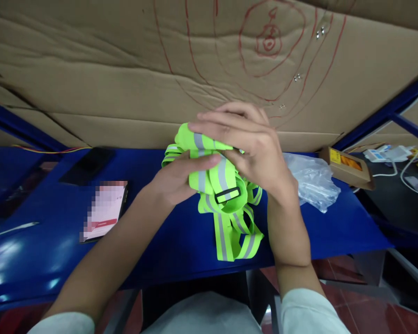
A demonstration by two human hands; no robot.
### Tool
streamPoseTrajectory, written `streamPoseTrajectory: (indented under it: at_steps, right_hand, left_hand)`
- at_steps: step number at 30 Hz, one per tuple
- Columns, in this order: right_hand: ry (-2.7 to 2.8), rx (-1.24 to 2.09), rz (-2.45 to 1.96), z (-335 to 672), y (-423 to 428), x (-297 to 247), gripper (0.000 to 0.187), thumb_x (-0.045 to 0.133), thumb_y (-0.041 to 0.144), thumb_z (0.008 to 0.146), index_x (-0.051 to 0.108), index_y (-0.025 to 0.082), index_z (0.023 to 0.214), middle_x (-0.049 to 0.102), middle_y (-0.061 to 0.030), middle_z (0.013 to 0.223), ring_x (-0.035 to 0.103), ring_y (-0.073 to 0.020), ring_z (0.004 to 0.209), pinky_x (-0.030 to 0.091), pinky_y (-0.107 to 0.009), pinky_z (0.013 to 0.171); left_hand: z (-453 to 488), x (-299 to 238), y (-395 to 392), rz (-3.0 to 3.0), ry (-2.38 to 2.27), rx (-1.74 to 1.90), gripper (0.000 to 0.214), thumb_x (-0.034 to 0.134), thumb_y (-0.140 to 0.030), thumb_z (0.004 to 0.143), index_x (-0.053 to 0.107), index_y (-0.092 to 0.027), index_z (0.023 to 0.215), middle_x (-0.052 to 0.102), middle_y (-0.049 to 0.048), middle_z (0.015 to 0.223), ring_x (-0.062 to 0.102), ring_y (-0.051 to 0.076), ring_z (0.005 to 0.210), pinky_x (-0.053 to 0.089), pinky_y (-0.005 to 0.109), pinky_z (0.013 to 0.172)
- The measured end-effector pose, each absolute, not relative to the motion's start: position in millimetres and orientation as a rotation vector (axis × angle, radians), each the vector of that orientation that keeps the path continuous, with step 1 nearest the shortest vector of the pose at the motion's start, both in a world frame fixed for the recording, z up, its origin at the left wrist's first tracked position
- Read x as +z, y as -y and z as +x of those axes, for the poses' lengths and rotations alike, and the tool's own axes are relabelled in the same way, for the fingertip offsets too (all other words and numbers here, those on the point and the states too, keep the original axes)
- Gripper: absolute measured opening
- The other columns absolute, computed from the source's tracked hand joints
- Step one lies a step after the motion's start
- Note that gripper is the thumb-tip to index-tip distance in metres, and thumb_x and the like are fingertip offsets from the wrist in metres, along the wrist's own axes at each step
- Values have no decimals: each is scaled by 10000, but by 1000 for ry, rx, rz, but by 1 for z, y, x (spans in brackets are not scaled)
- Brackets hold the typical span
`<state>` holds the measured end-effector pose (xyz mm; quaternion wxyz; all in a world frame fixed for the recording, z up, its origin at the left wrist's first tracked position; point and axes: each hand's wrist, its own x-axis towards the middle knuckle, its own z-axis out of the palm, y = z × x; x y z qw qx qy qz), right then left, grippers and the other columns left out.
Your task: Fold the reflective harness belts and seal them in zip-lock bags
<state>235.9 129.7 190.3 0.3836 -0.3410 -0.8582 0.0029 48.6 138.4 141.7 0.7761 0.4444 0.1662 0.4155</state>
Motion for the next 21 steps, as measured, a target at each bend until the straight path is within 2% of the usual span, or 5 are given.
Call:
streamPoseTrajectory:
  at_steps: [4, 7, 11, 16, 21]
  right_hand:
    - [2355, 339, -845, 235, -131, 198, 381, 704, 463, 982, 743, 402, 1356, 621, 51, 1546, 521, -325, 1505, 384, -568, 1313]
    - [2303, 535, -833, 240, -137, 198, 483, 768, 578, 911, 750, 365, 1343, 594, 2, 1568, 476, -358, 1538, 419, -592, 1277]
    - [2158, 610, -833, 244, -150, 187, 658, 776, 595, 902, 613, 369, 1499, 550, -6, 1606, 494, -307, 1524, 451, -511, 1268]
    - [2264, 673, -933, 244, -154, 185, 610, 864, 609, 804, 724, 285, 1302, 757, -22, 1243, 705, -312, 1193, 587, -503, 1093]
    - [2222, 455, -932, 235, -149, 184, 613, 916, 592, 746, 726, 257, 1223, 737, -39, 1196, 690, -312, 1151, 587, -481, 1061]
  left_hand:
    - [41, 139, -146, 1019, -536, 1036, 449, 964, -183, 618, 767, -183, 1022, 801, 28, 1058, 763, 293, 1065, 607, 427, 960]
    - [36, 136, -154, 1095, -612, 1096, 526, 969, -203, 596, 770, -192, 1083, 800, 51, 1110, 736, 338, 1152, 584, 489, 1032]
    - [33, 129, -161, 1247, -644, 1097, 448, 962, -282, 632, 783, -176, 1029, 795, 88, 1091, 699, 379, 1212, 550, 529, 1078]
    - [30, 122, -166, 1301, -589, 1069, 454, 931, -250, 630, 783, -195, 1056, 790, 87, 1070, 666, 375, 1257, 551, 499, 1086]
    - [21, 116, -177, 1340, -557, 1100, 429, 878, -242, 664, 787, -227, 1083, 776, 80, 1151, 664, 335, 1256, 559, 427, 1056]
